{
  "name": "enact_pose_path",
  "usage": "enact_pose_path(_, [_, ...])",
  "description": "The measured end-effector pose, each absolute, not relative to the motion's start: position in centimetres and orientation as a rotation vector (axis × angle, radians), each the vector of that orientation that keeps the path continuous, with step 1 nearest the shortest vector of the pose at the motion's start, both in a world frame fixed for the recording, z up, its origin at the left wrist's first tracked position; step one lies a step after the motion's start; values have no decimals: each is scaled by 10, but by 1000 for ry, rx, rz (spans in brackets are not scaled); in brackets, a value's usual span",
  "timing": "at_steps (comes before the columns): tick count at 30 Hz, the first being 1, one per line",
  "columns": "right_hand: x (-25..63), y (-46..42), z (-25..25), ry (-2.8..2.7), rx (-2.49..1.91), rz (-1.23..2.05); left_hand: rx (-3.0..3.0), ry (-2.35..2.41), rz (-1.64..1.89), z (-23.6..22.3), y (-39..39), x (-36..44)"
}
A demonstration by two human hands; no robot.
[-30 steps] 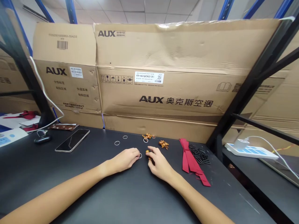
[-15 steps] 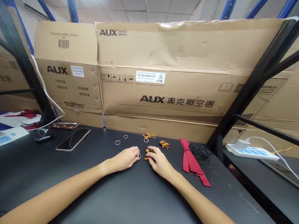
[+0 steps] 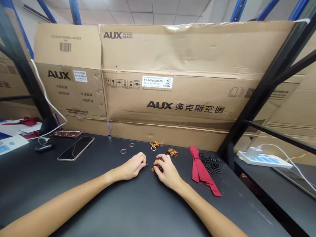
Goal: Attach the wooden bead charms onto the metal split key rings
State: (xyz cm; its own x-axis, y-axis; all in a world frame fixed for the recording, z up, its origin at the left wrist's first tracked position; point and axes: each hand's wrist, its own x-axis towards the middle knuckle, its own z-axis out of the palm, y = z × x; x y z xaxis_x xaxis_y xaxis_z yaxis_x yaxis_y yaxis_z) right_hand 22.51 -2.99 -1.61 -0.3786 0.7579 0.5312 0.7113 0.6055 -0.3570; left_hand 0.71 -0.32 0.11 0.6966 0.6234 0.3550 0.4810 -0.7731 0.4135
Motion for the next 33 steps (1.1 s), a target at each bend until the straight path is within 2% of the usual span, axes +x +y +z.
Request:
enact_pose_path(24, [223, -37, -6, -2437, -1055, 91, 2578, 879, 715, -2, -2, 6])
enact_pose_path(33, [217, -40, -11, -2310, -1045, 117, 2512, 844, 720, 0, -1, 6])
